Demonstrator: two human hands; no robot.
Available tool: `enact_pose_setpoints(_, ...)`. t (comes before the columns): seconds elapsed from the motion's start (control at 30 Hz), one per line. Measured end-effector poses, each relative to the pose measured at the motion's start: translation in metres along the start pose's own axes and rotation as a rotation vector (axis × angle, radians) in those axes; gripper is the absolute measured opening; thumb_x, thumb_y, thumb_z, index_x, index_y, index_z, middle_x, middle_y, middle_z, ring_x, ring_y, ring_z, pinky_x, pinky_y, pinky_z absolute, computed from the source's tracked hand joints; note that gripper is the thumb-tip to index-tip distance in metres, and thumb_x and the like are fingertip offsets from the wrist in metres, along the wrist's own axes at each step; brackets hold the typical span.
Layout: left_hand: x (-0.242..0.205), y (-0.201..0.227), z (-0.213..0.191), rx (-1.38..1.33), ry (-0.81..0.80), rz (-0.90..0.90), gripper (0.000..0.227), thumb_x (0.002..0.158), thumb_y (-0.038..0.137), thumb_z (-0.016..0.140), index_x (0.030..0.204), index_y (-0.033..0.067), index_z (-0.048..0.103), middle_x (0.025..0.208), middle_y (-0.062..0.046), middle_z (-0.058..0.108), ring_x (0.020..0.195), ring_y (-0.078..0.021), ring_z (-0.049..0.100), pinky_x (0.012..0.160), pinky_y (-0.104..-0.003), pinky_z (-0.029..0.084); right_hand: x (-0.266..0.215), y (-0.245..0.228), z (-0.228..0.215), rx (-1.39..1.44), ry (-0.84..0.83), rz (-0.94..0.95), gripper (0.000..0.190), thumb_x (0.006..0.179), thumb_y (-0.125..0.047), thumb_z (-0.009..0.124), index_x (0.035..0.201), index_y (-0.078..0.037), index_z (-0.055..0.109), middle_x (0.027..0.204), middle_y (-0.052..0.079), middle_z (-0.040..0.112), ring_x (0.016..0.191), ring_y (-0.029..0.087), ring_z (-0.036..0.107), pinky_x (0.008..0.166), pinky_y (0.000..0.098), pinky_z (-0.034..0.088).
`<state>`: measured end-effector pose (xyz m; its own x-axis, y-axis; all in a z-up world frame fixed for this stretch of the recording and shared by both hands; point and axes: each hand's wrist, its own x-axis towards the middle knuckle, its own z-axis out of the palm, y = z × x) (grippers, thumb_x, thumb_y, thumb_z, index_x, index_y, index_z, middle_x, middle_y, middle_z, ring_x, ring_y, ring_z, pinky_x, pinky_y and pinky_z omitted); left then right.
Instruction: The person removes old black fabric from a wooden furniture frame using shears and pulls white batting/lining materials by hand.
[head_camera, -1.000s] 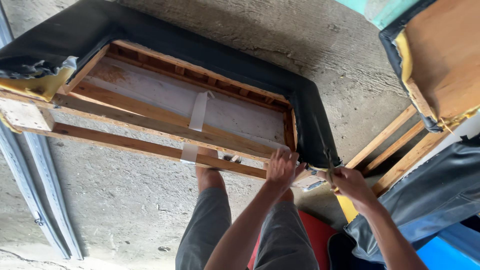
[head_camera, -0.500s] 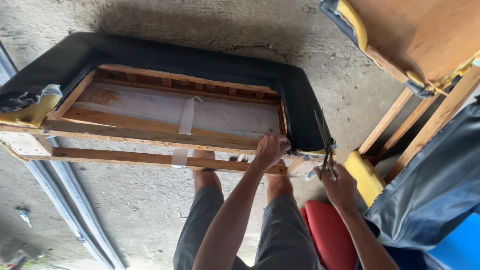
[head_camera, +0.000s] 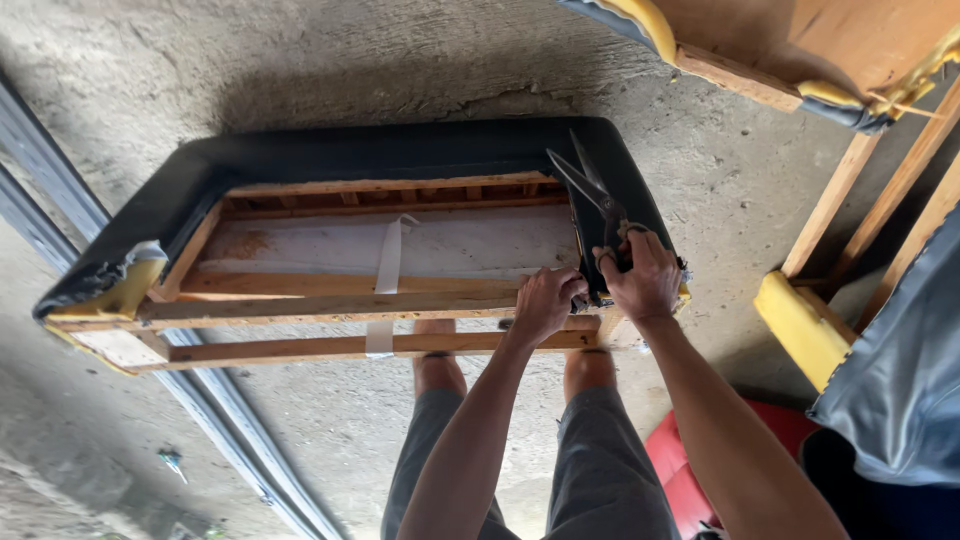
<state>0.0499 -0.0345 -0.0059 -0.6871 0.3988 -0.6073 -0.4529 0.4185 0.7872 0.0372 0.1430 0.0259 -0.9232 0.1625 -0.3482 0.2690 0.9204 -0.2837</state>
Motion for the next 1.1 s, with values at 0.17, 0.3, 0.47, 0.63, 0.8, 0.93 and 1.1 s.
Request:
enact_pose_setpoints(0.17,-0.035,0.004,0.023,-0.072,-0.058,0.219,0.030,0.108,0.015,0.055,0.087,0.0034,0.072,0.080,-0.006,0.074,0.068,-0.0170,0.072,0.065,-0.030,0.064,0.006,0.000,-0.003,0.014,0.125,-0.082,0.032,0.086,-0.028,0.082,0.089,-0.006,0.060,0.083,0.006,0.062,0.064,0.022,0.061,0.060,0.0409,0.053)
enact_pose_setpoints(0.3,-0.101,0.024,-0.016,-0.443,-0.024,-0.050,0.023,0.110,0.010,0.053,0.094,-0.0036,0.064,0.082,-0.012,0.065,0.075,-0.0159,0.064,0.070,-0.032,0.055,0.004,-0.012,-0.011,0.037,0.118,-0.085,0.034,0.083,-0.028,0.084,0.091,-0.005,0.061,0.081,0.007,0.062,0.063,0.022,0.062,0.059,0.0399,0.053)
enact_pose_setpoints(0.47,-0.155,0.049,-0.082,-0.278,0.078,-0.191,0.014,0.099,0.012,0.063,0.100,0.0053,0.075,0.090,-0.003,0.078,0.081,-0.0124,0.076,0.071,-0.027,0.062,0.005,-0.011,-0.013,0.036,0.148,-0.113,0.031,0.083,-0.027,0.084,0.091,-0.006,0.062,0.085,0.005,0.065,0.066,0.022,0.064,0.060,0.0402,0.054)
enact_pose_setpoints(0.63,-0.082,0.026,-0.133,-0.105,0.553,-0.028,0.056,0.093,0.007,0.068,0.140,0.0203,0.042,0.133,-0.011,0.058,0.108,-0.0221,0.069,0.076,-0.032,0.067,0.014,-0.005,-0.010,0.113,0.072,-0.073,0.033,0.082,-0.024,0.086,0.093,-0.002,0.064,0.083,0.006,0.066,0.062,0.018,0.065,0.055,0.0338,0.056)
enact_pose_setpoints(0.8,-0.040,0.010,-0.043,-0.066,0.179,0.012,0.030,0.102,0.017,0.065,0.126,-0.0005,0.062,0.115,-0.024,0.074,0.101,-0.0294,0.076,0.085,-0.041,0.067,0.017,0.009,-0.027,0.055,-0.163,-0.026,0.036,0.085,-0.029,0.087,0.092,0.000,0.067,0.081,0.007,0.067,0.062,0.018,0.067,0.053,0.0329,0.057)
enact_pose_setpoints(0.93,0.038,-0.037,0.020,0.006,0.109,-0.205,0.024,0.102,0.014,0.056,0.118,-0.0009,0.067,0.106,-0.020,0.073,0.084,-0.0250,0.074,0.070,-0.038,0.066,0.004,0.024,-0.057,0.145,-0.087,-0.068,0.033,0.084,-0.021,0.085,0.100,0.002,0.068,0.088,0.013,0.069,0.071,0.022,0.071,0.058,0.0361,0.059)
enact_pose_setpoints(1.1,0.107,-0.098,0.077,0.204,-0.378,-0.318,0.016,0.092,0.008,0.065,0.100,0.0000,0.076,0.088,-0.016,0.074,0.064,-0.0187,0.064,0.065,-0.040,0.054,-0.011,0.037,-0.066,0.208,0.069,-0.089,0.027,0.084,-0.015,0.084,0.097,0.002,0.068,0.090,0.014,0.069,0.078,0.025,0.072,0.067,0.0385,0.060)
